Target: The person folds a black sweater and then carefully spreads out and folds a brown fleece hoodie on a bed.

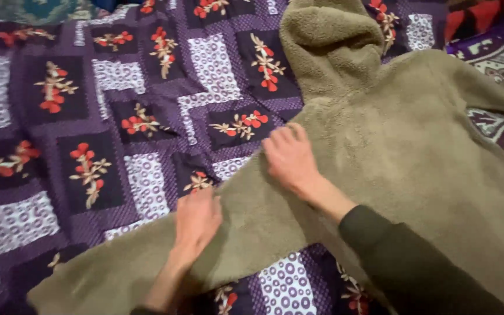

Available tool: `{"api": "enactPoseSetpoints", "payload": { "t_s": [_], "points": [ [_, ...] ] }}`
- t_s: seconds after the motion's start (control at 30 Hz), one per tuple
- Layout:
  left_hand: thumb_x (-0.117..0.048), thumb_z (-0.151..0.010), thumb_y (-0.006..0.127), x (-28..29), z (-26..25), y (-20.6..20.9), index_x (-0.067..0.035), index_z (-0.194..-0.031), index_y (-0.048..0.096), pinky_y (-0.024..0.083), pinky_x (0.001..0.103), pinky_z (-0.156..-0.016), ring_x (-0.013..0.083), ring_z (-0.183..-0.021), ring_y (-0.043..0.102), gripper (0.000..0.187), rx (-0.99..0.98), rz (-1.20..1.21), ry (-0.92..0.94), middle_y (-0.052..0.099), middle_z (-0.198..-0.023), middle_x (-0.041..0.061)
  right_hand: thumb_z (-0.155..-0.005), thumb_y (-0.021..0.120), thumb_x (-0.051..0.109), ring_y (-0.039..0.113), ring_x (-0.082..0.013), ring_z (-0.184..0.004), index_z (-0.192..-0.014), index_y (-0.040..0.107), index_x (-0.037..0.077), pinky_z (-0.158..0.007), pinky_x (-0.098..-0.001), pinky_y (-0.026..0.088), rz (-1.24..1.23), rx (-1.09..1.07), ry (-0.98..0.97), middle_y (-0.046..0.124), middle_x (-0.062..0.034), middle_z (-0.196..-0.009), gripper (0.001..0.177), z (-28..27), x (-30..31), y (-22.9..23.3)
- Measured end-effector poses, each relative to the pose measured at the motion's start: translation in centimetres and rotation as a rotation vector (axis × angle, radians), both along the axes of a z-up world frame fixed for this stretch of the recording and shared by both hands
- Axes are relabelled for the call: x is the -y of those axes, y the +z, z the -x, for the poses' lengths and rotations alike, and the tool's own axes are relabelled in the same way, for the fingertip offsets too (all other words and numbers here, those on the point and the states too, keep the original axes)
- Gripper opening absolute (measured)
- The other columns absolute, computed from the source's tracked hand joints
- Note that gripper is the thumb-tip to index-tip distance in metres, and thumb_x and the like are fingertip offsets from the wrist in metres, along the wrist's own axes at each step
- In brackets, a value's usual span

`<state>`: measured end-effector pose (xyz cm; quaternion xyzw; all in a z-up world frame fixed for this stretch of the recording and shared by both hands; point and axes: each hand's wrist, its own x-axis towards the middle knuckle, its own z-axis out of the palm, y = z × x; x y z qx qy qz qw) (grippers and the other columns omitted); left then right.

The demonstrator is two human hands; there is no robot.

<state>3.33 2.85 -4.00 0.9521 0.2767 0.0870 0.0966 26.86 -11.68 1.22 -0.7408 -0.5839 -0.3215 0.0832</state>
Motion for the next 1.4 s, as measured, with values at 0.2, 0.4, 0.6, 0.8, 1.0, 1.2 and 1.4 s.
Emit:
{"api": "enactPoseSetpoints", "payload": {
  "t_s": [0.2,0.4,0.6,0.8,1.0,1.2,1.4],
  "points": [
    [-0.023,-0.073,0.062,2.3,1.6,0.7,-0.015,-0.109,0.065,0.049,0.050,-0.078,0.0267,-0.083,0.061,0.038,0.101,-0.397,0.203,0.055,-0.089,0.005,-0.098,0.052,0.001,0.048,-0.0389,-0.132,-0.136,0.059,0.014,-0.112,-0.0531,0.043,-0.268,-0.546,0.037,0.051,-0.0164,-0.138,0.041,4.3,2.9,3.4],
    [-0.008,-0.095,0.052,11.2,-11.0,7.8,-0.008,-0.130,0.065,0.044,0.050,-0.107,0.0362,-0.122,0.061,0.038,0.346,0.200,-0.482,0.068,-0.121,0.015,-0.114,0.038,0.029,0.031,-0.0435,-0.150,-0.151,0.039,-0.005,-0.123,-0.0587,0.020,-0.362,-0.955,-0.655,0.039,-0.0287,-0.156,0.050,-2.1,16.5,1.5],
    [-0.037,-0.099,0.055,18.0,-26.0,-1.8,-0.022,-0.124,0.069,0.038,0.050,-0.119,0.0258,-0.138,0.055,0.033,0.483,-0.127,-0.894,0.065,-0.137,0.002,-0.100,0.046,0.023,0.029,-0.0365,-0.154,-0.157,0.035,0.001,-0.127,-0.0563,0.016,0.009,-0.686,-0.735,0.034,-0.0228,-0.164,0.063,-3.0,18.1,-4.2],
    [-0.055,-0.106,0.029,7.3,-22.9,4.6,-0.028,-0.160,0.035,0.005,0.055,-0.129,0.0163,-0.156,0.022,0.061,0.095,-0.255,-0.508,0.034,-0.167,-0.004,-0.109,0.033,0.046,0.031,-0.0364,-0.153,-0.158,0.036,0.001,-0.125,-0.0571,0.016,-0.010,-0.649,-0.734,0.036,-0.0233,-0.163,0.066,-3.1,17.4,-4.1],
    [-0.020,-0.097,0.063,1.4,-11.4,6.7,-0.001,-0.144,0.056,0.036,0.049,-0.117,0.0386,-0.141,0.049,0.051,0.479,-0.108,-0.248,0.056,-0.148,0.023,-0.108,0.033,0.042,0.023,-0.0297,-0.158,-0.161,0.033,0.004,-0.127,-0.0529,0.012,0.075,-0.765,-0.807,0.030,-0.0179,-0.168,0.065,-3.3,17.1,-3.6],
    [-0.024,-0.098,0.054,-7.0,11.1,4.0,-0.005,-0.138,0.059,0.034,0.045,-0.118,0.0308,-0.141,0.049,0.044,0.276,0.054,0.137,0.061,-0.143,0.014,-0.104,0.060,0.015,0.045,-0.0469,-0.146,-0.144,0.060,-0.005,-0.117,-0.0621,0.032,-0.232,-0.362,-0.387,0.051,-0.0338,-0.156,0.045,1.1,12.8,-3.2],
    [-0.037,-0.081,0.071,-5.9,27.5,1.4,0.002,-0.145,0.050,0.046,0.056,-0.099,0.0462,-0.123,0.055,0.078,0.087,-0.288,0.903,0.057,-0.136,0.029,-0.097,0.061,0.045,0.059,-0.0297,-0.115,-0.136,0.056,0.007,-0.093,-0.0421,0.044,0.315,-0.435,0.673,0.060,-0.0146,-0.132,0.054,22.7,3.8,-1.0]
  ]
}}
